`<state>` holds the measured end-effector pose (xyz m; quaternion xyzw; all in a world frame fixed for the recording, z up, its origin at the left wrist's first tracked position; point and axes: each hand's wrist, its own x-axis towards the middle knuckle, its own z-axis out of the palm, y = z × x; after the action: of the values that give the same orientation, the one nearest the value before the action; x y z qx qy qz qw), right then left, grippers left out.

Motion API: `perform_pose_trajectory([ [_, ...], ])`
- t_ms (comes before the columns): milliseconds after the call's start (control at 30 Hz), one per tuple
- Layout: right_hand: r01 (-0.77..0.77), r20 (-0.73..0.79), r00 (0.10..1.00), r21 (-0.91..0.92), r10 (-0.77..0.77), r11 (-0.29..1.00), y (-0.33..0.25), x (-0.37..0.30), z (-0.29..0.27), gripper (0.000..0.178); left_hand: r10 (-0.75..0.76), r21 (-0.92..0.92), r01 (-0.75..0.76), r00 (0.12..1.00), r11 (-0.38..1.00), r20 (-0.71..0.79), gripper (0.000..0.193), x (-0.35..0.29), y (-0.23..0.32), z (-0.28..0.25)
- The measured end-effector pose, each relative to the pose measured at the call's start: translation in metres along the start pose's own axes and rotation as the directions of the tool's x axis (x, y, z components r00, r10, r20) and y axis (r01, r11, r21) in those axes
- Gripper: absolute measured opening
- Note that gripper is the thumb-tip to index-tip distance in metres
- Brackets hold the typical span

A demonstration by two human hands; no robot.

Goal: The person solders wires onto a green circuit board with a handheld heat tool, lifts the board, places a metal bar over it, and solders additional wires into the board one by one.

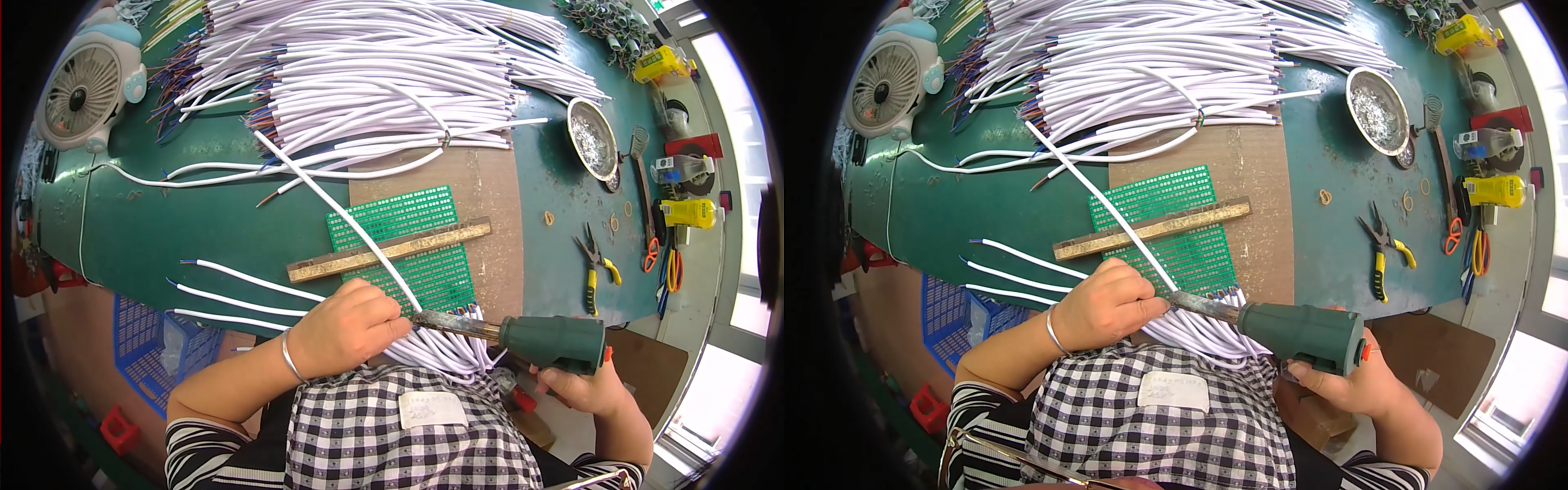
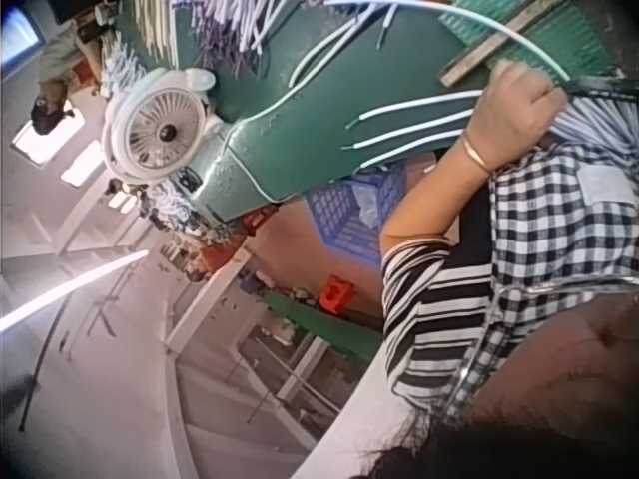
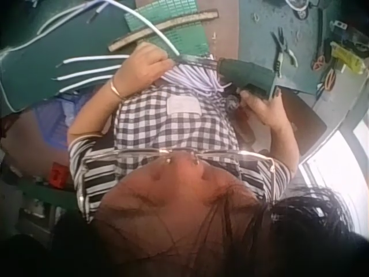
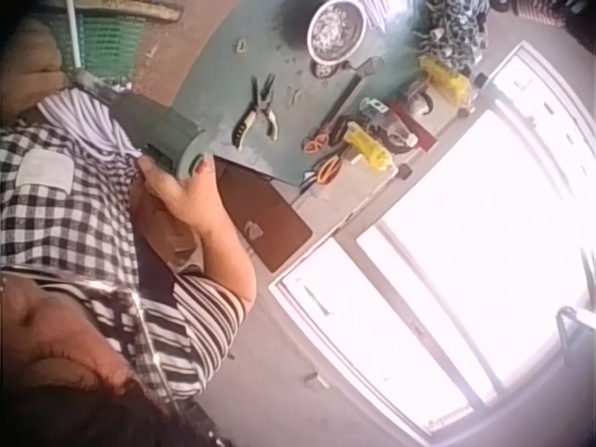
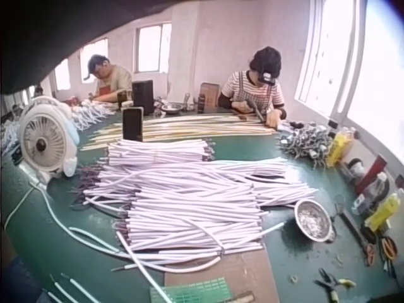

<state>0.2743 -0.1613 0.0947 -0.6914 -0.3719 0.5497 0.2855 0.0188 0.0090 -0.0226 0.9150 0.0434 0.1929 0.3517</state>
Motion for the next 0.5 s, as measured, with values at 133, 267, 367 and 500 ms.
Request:
perform_pose_trajectory([
  [133, 0.028, 0.007, 1.000, -0.042, -0.028, 0.999, 0.001, -0.001, -0.003, 0.031, -0.006, -0.001, 0.006, 1.000, 1.000, -0.003, 0.018, 0.000, 0.001, 0.000],
  [267, 0.055, -0.016, 0.998, -0.054, -0.056, 0.997, 0.002, -0.002, -0.002, 0.031, -0.010, -0.003, 0.010, 1.000, 1.000, 0.014, 0.019, 0.001, 0.002, -0.002],
  [367, -0.120, -0.027, 0.992, 0.034, 0.121, 0.992, 0.001, -0.008, -0.006, 0.038, -0.020, 0.006, 0.020, 1.000, 1.000, 0.007, 0.019, 0.000, 0.003, -0.002],
  [500, -0.110, -0.067, 0.991, 0.115, 0.118, 0.987, 0.002, -0.012, -0.002, 0.038, -0.017, 0.011, 0.017, 0.999, 1.000, -0.028, 0.020, -0.001, 0.004, -0.001],
])
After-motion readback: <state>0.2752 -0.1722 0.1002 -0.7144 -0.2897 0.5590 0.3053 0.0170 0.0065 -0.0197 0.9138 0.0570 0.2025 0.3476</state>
